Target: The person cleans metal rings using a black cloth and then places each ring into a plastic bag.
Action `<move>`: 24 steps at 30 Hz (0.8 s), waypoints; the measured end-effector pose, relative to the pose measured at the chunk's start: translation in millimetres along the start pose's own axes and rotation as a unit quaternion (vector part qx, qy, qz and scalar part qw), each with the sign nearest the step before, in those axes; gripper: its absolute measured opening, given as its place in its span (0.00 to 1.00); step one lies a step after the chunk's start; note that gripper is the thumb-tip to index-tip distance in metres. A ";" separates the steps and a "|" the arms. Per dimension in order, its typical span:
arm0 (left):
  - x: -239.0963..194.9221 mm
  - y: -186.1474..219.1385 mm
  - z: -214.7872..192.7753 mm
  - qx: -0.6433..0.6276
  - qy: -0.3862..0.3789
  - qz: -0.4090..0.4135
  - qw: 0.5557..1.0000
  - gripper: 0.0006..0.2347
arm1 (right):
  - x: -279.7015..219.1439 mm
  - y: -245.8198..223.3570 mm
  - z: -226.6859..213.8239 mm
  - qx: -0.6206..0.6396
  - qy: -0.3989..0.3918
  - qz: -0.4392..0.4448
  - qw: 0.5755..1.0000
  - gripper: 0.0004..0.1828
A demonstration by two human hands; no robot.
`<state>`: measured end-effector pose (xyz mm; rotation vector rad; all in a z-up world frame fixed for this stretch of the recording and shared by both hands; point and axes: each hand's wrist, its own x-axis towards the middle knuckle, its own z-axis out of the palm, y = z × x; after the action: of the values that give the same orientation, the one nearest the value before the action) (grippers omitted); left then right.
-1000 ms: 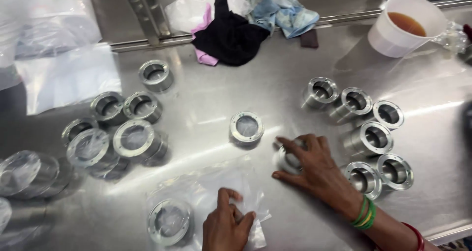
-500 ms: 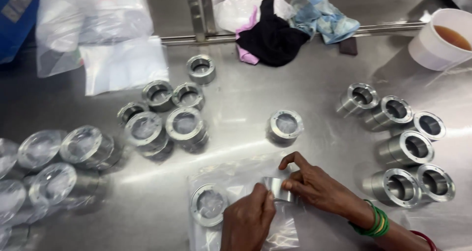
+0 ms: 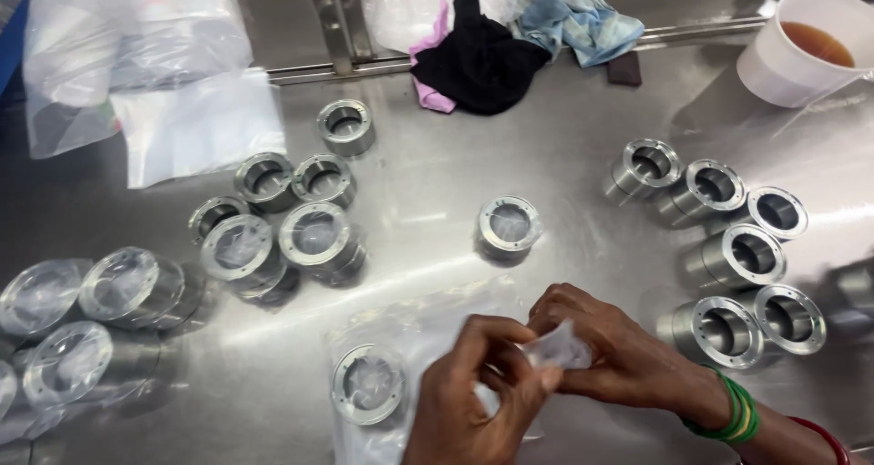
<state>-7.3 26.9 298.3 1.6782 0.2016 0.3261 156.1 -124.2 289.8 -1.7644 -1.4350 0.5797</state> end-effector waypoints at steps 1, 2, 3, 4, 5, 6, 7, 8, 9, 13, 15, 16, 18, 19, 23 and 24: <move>0.7 7.2 -6.3 0.062 0.020 0.066 0.996 0.21 | -2.9 3.1 -1.4 0.051 -0.026 0.053 0.997 0.21; 3.0 -6.8 -9.5 0.063 0.016 0.064 0.996 0.21 | -6.7 9.5 -2.0 0.054 -0.023 0.056 0.997 0.21; 4.7 -20.9 -12.2 0.200 -0.002 0.095 0.975 0.28 | -10.8 16.1 -2.6 0.078 -0.020 0.047 0.996 0.19; 6.1 -34.3 -15.0 0.333 -0.019 0.126 0.934 0.36 | -15.3 22.0 -3.3 0.103 -0.016 0.038 0.994 0.16; 11.7 -46.0 -7.0 0.335 -0.021 0.126 0.933 0.36 | -17.6 22.6 -5.3 0.105 -0.013 0.038 0.994 0.16; 17.3 -57.2 0.6 0.319 -0.030 0.116 0.940 0.28 | -19.9 22.7 -7.6 0.092 -0.005 -0.002 0.996 0.13; 24.0 -68.9 6.9 0.304 -0.041 0.108 0.946 0.21 | -21.6 23.0 -9.3 0.078 0.007 -0.041 0.996 0.10; 32.0 -67.4 13.8 0.307 -0.045 0.109 0.944 0.21 | -24.0 29.6 -8.3 0.079 0.013 -0.042 0.996 0.10; 39.7 -66.5 23.3 0.327 -0.040 0.026 0.944 0.18 | -29.1 35.8 -8.1 0.017 0.030 -0.018 0.999 0.11; 63.4 -55.5 61.2 0.364 0.027 -0.030 0.931 0.16 | -44.5 71.5 4.1 -0.184 0.099 0.044 0.977 0.20; 65.7 -45.2 69.0 0.363 0.012 -0.054 0.930 0.17 | -43.0 57.1 2.2 -0.197 0.119 0.030 0.973 0.21; 66.5 -40.3 71.3 0.364 0.005 -0.082 0.928 0.18 | -40.3 49.6 1.6 -0.209 0.134 0.010 0.969 0.25; 57.8 -25.5 68.5 0.308 -0.003 -0.114 0.945 0.19 | -36.7 38.2 -0.4 -0.177 0.128 0.012 0.976 0.30; 51.4 -18.8 64.7 0.253 -0.012 -0.146 0.956 0.21 | -33.8 31.6 1.6 -0.142 0.123 0.016 0.982 0.36; 22.4 -62.6 51.8 -0.142 -0.038 -0.291 0.945 0.23 | -24.0 39.1 17.3 -0.063 0.144 0.130 0.979 0.39; 15.8 -62.0 48.5 -0.123 -0.032 -0.288 0.949 0.23 | -21.2 43.7 19.3 -0.025 0.179 0.176 0.968 0.39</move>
<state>27.0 -5.2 233.2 1.3102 0.5649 -0.1406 162.5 -142.0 241.1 -2.0578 -0.9035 0.3757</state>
